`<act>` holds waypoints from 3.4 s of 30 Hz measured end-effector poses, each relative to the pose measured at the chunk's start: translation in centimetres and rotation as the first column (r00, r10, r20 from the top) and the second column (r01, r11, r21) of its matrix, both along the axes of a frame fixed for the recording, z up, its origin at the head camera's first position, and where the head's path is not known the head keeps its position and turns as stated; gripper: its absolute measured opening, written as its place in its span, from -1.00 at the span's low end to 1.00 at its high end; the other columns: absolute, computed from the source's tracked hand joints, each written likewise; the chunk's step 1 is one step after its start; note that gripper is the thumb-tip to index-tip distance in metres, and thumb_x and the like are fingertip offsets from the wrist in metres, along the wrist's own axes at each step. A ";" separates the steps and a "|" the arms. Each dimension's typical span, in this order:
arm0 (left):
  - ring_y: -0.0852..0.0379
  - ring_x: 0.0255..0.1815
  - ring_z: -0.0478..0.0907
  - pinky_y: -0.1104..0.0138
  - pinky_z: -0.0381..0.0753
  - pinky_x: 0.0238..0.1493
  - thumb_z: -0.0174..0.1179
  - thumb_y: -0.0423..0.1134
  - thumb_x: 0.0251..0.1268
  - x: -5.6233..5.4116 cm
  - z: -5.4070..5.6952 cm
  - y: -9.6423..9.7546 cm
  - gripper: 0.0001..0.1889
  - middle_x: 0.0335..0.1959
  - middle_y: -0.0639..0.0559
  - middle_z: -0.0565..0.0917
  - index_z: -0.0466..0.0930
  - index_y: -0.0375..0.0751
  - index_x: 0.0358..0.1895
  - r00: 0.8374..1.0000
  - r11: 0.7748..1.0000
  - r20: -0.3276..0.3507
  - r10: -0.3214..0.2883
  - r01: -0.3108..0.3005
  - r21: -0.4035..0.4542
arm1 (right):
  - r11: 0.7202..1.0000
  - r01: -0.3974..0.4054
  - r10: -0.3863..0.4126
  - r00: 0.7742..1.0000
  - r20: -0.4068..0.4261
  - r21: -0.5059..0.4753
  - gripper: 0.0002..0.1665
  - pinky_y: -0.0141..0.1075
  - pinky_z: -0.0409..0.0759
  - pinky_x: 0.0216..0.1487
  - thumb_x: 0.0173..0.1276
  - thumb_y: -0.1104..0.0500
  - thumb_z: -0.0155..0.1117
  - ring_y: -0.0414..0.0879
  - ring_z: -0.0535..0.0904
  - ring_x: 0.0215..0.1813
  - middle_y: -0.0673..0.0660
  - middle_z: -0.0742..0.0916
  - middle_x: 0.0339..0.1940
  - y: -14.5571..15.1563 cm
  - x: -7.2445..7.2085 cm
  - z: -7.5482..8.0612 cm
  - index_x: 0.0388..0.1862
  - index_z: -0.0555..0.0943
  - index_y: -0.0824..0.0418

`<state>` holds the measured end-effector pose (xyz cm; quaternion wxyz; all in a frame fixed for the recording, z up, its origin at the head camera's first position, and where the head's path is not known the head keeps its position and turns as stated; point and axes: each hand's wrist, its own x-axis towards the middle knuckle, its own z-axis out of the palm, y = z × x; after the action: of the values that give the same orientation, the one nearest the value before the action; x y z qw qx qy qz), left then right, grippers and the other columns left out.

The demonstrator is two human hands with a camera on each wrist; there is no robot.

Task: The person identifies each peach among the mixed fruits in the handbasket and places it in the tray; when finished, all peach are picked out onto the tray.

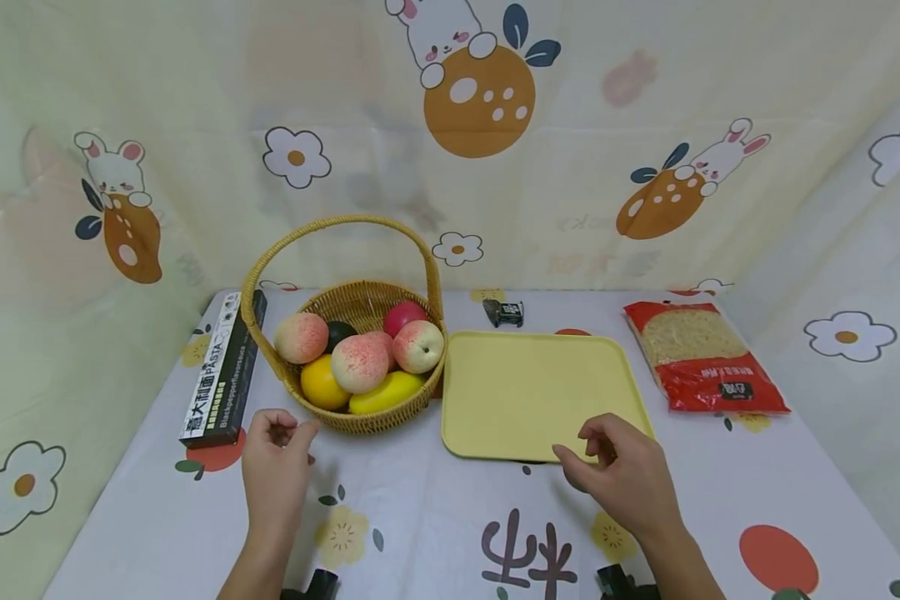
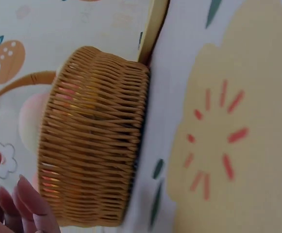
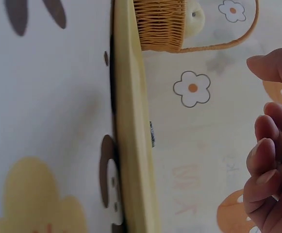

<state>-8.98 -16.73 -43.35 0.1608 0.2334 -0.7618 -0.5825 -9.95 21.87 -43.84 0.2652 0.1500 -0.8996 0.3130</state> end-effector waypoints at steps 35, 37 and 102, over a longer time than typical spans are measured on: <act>-0.06 0.61 0.23 -0.06 0.74 0.24 0.11 -0.31 0.54 -2.9 -2.9 -1.8 -0.16 0.75 0.15 0.06 -0.01 0.44 0.70 0.996 0.831 -0.010 -0.093 0.084 0.550 | 0.978 0.000 0.060 0.958 0.279 -0.210 -0.17 -0.40 0.74 -0.20 0.11 0.17 0.72 -0.25 0.58 0.06 0.13 0.69 0.22 1.0 -0.2 -1.6 0.35 0.54 0.17; -0.06 0.63 0.20 -0.09 0.72 0.26 0.10 -0.31 0.54 -3.0 -2.8 -1.8 -0.16 0.76 0.15 0.05 -0.02 0.44 0.71 0.995 0.825 -0.007 -0.103 0.090 0.558 | 0.976 0.005 0.060 0.955 0.291 -0.219 -0.17 -0.40 0.74 -0.20 0.13 0.16 0.71 -0.26 0.58 0.06 0.11 0.69 0.22 1.0 -0.2 -1.6 0.36 0.53 0.16; -0.10 0.61 0.20 -0.06 0.71 0.27 0.06 -0.31 0.57 -2.7 -2.9 -1.5 -0.19 0.75 0.21 0.05 0.04 0.53 0.69 0.994 0.801 -0.021 -0.104 0.096 0.591 | 0.737 -0.601 0.335 0.722 0.606 0.309 -0.10 0.06 0.66 0.35 0.08 -0.13 0.67 0.14 0.49 0.37 0.23 0.59 0.41 -17.7 -16.7 9.0 0.41 0.54 0.01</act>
<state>-11.72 -18.23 -46.23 0.0445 0.2350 -0.5553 -0.7965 -26.61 4.15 -34.88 -0.1214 0.3531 -0.9132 0.1632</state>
